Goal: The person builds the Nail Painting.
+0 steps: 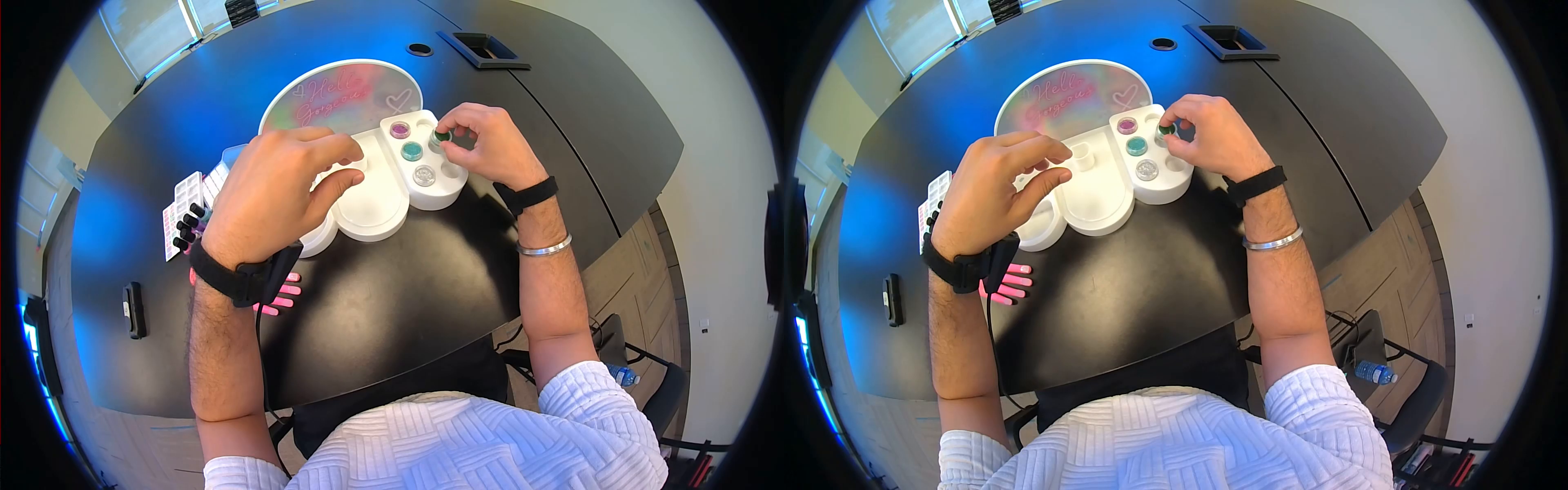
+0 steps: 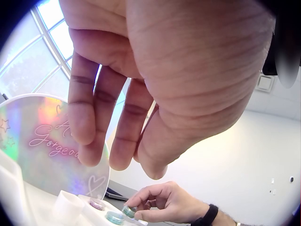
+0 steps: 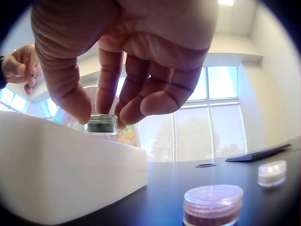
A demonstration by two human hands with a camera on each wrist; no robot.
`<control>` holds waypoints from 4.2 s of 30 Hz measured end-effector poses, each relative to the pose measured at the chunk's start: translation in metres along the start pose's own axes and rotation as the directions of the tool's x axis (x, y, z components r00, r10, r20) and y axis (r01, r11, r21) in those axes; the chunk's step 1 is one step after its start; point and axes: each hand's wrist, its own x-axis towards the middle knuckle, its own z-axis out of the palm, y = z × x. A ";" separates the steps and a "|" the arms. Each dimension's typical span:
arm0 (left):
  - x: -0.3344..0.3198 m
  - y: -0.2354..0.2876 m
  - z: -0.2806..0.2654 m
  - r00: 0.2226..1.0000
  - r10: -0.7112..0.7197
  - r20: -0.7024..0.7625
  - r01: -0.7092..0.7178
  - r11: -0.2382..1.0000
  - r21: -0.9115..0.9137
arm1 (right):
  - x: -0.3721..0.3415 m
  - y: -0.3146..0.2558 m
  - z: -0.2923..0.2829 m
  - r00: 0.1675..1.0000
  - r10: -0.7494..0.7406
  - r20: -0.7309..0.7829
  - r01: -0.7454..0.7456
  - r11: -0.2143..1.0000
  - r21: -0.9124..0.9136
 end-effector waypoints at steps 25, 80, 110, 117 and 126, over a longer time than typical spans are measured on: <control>0.000 0.001 -0.001 1.000 -0.003 0.001 0.003 1.000 -0.006 | -0.001 0.008 0.006 0.999 -0.017 0.048 0.019 0.999 -0.036; -0.002 -0.002 0.001 0.999 0.040 -0.037 -0.039 0.998 0.050 | 0.006 0.013 0.027 0.996 -0.081 -0.043 0.075 0.989 -0.128; -0.003 -0.002 -0.002 0.996 0.055 -0.066 -0.053 0.998 0.022 | -0.008 0.046 -0.013 0.894 0.448 0.022 -0.433 0.875 -0.218; -0.004 -0.002 0.000 0.999 0.007 -0.037 -0.006 0.999 0.034 | -0.006 -0.006 -0.026 0.966 0.167 0.197 -0.184 0.980 0.070; -0.003 -0.002 -0.001 1.000 0.003 -0.011 -0.003 0.998 0.066 | -0.006 -0.006 -0.024 0.954 0.094 0.286 -0.134 0.983 0.124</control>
